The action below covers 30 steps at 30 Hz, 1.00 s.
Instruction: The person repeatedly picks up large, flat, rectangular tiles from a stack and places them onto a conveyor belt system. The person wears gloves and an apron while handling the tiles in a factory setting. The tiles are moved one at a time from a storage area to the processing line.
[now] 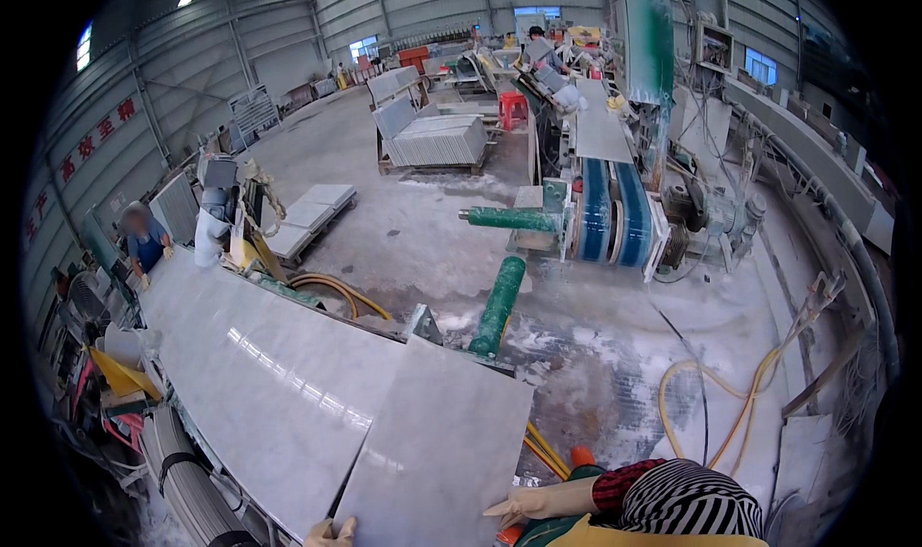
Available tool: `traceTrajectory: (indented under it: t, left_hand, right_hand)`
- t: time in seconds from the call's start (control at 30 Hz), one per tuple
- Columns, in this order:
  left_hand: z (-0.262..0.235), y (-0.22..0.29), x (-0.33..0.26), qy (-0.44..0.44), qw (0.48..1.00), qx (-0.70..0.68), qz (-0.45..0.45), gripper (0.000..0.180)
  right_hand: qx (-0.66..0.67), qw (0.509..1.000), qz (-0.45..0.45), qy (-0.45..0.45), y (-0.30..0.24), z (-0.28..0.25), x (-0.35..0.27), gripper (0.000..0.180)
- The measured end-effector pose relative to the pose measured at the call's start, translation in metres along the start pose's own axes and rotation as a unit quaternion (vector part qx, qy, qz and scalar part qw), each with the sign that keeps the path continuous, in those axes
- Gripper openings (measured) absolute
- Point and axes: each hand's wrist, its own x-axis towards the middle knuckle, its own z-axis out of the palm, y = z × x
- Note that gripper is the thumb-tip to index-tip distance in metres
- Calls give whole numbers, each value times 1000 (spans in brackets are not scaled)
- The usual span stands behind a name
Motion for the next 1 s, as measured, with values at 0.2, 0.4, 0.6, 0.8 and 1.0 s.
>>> traceTrajectory:
  t: [0.2,0.4,0.6,0.8,1.0]
  left_hand:
    - [18,41,13,115,990,-75,32,66]
    - [65,214,56,189,963,-164,101,48]
    - [162,437,140,178,962,-150,145,47]
    - [289,611,161,27,971,-176,161,51]
    - [349,696,154,-69,976,-103,177,63]
  right_hand:
    - [-124,962,86,227,-111,14,-10,54]
    - [-167,931,-132,298,-265,-56,-72,41]
    - [-81,818,-297,485,-427,-163,-158,34]
    - [-31,732,-324,598,-536,-248,-301,35]
    - [38,665,-271,695,-551,-318,-383,46]
